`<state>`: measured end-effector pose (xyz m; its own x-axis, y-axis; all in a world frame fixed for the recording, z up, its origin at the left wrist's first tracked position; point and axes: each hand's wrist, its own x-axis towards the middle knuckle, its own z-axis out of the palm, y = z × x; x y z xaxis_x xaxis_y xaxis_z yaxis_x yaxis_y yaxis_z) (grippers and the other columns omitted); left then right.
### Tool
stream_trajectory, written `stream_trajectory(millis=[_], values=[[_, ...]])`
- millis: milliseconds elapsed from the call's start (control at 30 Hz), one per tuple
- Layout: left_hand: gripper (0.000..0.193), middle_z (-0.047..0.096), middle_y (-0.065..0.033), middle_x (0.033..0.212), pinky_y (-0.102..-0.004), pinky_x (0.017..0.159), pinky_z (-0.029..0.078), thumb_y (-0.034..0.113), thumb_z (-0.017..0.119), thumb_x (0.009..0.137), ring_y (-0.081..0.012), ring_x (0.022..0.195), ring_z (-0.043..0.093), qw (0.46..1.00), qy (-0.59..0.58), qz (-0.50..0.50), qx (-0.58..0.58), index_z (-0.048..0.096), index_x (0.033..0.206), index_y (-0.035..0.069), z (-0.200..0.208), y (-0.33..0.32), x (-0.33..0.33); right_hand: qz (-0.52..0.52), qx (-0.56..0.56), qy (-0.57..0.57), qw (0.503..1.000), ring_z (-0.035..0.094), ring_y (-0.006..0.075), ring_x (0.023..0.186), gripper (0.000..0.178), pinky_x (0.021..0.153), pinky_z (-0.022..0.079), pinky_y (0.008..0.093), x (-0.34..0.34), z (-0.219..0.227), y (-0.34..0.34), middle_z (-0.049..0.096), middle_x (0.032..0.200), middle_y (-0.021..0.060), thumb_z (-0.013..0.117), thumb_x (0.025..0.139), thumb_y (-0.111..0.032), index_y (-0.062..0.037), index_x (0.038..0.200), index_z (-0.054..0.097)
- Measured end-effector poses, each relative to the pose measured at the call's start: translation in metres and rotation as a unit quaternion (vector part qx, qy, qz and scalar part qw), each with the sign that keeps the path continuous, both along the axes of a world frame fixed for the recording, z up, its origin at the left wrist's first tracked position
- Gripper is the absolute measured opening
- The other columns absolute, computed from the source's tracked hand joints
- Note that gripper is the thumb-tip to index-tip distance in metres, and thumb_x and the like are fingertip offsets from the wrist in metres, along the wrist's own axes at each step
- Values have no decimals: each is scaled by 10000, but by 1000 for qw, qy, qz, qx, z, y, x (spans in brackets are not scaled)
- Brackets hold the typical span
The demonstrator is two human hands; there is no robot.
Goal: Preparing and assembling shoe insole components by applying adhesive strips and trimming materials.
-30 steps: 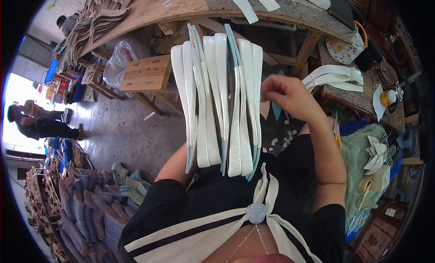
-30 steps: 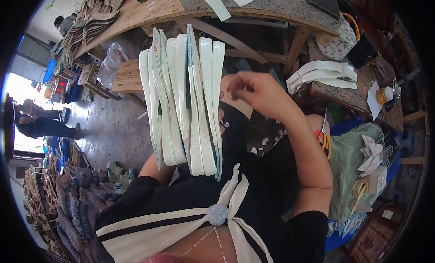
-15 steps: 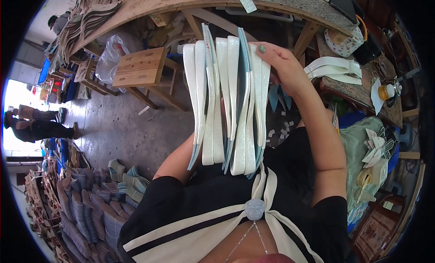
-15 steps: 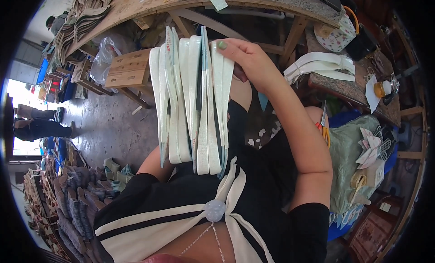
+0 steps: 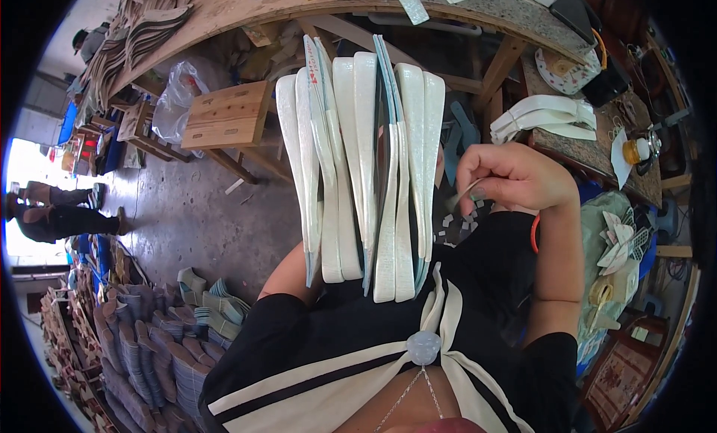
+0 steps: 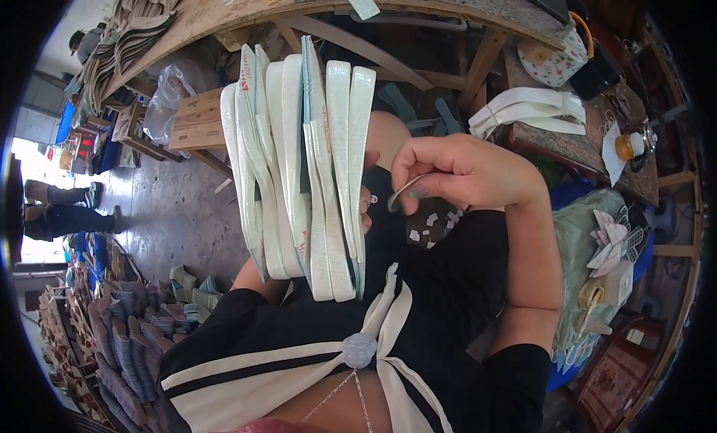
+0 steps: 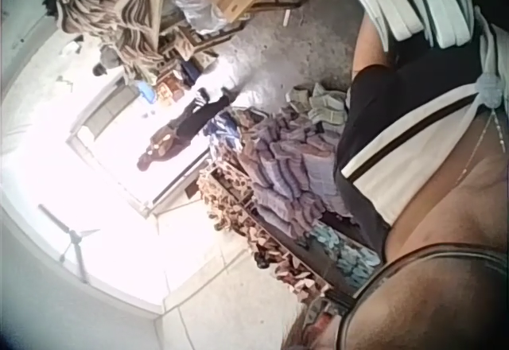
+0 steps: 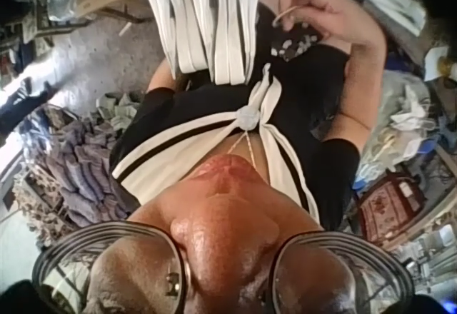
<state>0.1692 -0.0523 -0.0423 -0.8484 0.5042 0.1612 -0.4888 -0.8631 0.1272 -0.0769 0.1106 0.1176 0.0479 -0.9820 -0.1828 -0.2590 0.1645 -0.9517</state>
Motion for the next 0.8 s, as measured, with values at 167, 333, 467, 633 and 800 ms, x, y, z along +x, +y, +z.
stream_trajectory(millis=[167,333,467,633,800], values=[[682,638,-174,1101,-399,859,530,284,760,694,-247,942,657,999,3,-42,0,514,1252,-22,-3,13,-3,-22,-143,-139,980,372,-5,514,80,445,266,138,6,-11,-14,580,784,-13,513,858,11,-60,895,503],[684,636,-173,1106,-399,864,528,283,760,694,-248,947,656,998,2,-67,-4,512,1254,-22,-5,13,-13,-116,-99,-152,976,549,31,655,53,522,375,145,5,-23,-17,607,814,-1,495,901,-9,-52,932,502],[686,634,-173,1109,-400,868,525,281,761,695,-248,951,654,997,2,-81,-12,510,1256,-23,-6,12,-15,-170,-103,-176,964,344,-9,446,64,417,264,148,6,-38,-21,596,777,-12,520,899,-53,-57,963,511],[688,632,-173,1114,-400,872,522,280,761,695,-249,957,652,996,2,-80,-24,508,1259,-23,-7,9,-19,-210,-36,-131,968,387,10,450,80,409,272,164,1,-56,-27,563,664,-25,570,886,-119,-41,904,573],[690,630,-173,1118,-401,877,519,278,761,695,-249,962,650,996,0,-85,-31,506,1261,-23,-7,-5,-44,-151,68,-174,971,463,43,441,199,403,330,176,-27,-87,8,550,597,0,598,882,-176,-19,760,607]])
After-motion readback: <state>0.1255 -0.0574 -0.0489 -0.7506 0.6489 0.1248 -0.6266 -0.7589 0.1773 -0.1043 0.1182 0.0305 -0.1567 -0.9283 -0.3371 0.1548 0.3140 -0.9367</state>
